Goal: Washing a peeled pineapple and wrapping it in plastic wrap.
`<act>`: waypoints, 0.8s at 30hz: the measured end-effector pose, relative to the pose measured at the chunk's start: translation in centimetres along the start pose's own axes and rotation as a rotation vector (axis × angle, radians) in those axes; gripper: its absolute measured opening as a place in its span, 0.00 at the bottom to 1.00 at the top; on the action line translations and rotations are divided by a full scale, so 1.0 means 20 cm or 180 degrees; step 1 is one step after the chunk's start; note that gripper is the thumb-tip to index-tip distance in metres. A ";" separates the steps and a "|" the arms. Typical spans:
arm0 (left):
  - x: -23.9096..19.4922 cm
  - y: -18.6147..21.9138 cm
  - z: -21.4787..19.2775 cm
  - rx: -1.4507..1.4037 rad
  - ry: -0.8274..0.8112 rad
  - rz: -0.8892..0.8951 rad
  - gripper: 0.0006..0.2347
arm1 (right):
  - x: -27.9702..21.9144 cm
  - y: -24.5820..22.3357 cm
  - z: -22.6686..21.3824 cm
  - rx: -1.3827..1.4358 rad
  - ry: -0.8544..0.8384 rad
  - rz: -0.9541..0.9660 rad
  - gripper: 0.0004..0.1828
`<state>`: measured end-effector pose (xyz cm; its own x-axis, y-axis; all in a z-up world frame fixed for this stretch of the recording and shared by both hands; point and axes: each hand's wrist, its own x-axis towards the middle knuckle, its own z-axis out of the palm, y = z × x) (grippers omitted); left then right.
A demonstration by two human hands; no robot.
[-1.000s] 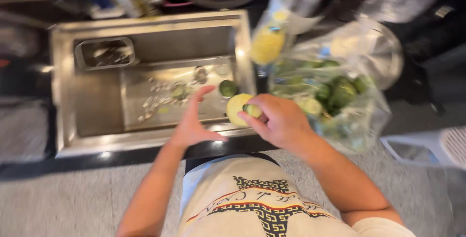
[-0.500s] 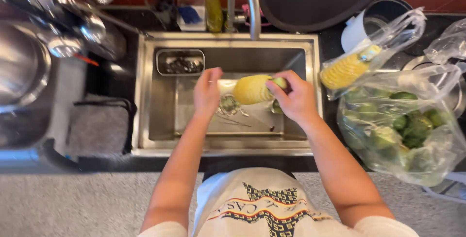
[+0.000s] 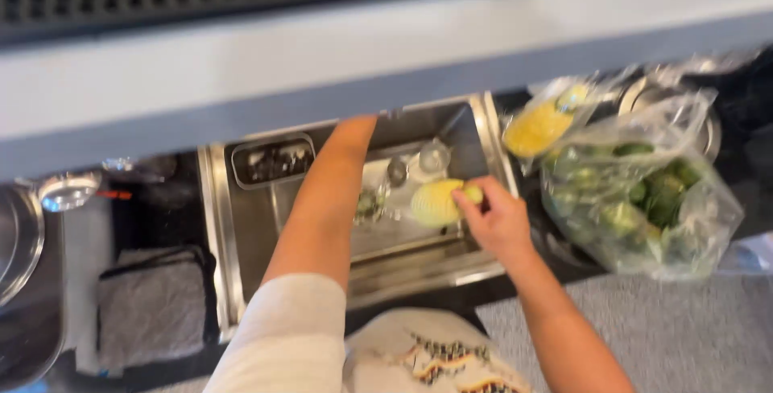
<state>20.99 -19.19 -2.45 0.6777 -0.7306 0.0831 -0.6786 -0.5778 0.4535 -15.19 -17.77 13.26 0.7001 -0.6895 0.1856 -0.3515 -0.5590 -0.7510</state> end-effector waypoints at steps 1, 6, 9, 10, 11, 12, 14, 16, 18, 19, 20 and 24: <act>0.00 -0.01 -0.02 0.0014 0.0046 0.0002 0.13 | 0.02 -0.01 0.01 0.0014 0.0014 -0.0044 0.12; -0.17 -0.01 -0.04 0.0210 -0.0396 -0.0252 0.13 | 0.05 -0.04 -0.01 0.0111 -0.0433 -0.0091 0.11; -0.23 0.01 -0.10 0.0317 -0.0612 -0.0392 0.14 | 0.07 -0.02 0.02 0.0240 -0.0372 -0.0241 0.13; -0.32 0.02 -0.13 0.0294 -0.0641 -0.0431 0.14 | 0.10 -0.01 0.03 0.0227 -0.0421 -0.0224 0.13; -0.39 0.02 -0.17 0.0034 -0.0266 -0.0169 0.14 | 0.13 0.00 0.04 0.0246 -0.0359 -0.0271 0.13; -0.46 0.02 -0.21 -0.0222 0.0111 0.0093 0.15 | 0.16 0.00 0.06 0.0267 -0.0297 -0.0318 0.13; -0.62 -0.06 -0.02 -0.1624 0.0439 -0.0507 0.18 | 0.22 0.04 0.12 0.0427 -0.0295 -0.0186 0.12; -0.79 -0.06 0.03 -0.3006 0.0780 -0.1065 0.23 | 0.27 0.06 0.19 0.0604 -0.0251 -0.0059 0.12; -1.00 0.02 -0.03 -0.5615 -0.0034 -0.3669 0.36 | 0.32 0.08 0.26 0.1236 -0.0344 0.0070 0.11; -1.04 0.10 -0.05 -0.5636 -0.0011 -0.3692 0.36 | 0.31 0.09 0.29 0.1223 -0.0378 0.0065 0.11; -1.09 0.17 -0.06 -0.6164 -0.0015 -0.3593 0.37 | 0.31 0.10 0.33 0.1532 -0.0341 0.0073 0.11; -1.04 0.19 0.10 -0.7480 0.0288 -0.2398 0.36 | 0.30 0.11 0.45 0.2155 -0.0158 0.0513 0.11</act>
<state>3.84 -6.94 -4.19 0.5945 -0.6419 -0.4843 0.7895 0.5801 0.2003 -6.18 -18.94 6.90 0.7050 -0.7088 0.0217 0.0003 -0.0303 -0.9995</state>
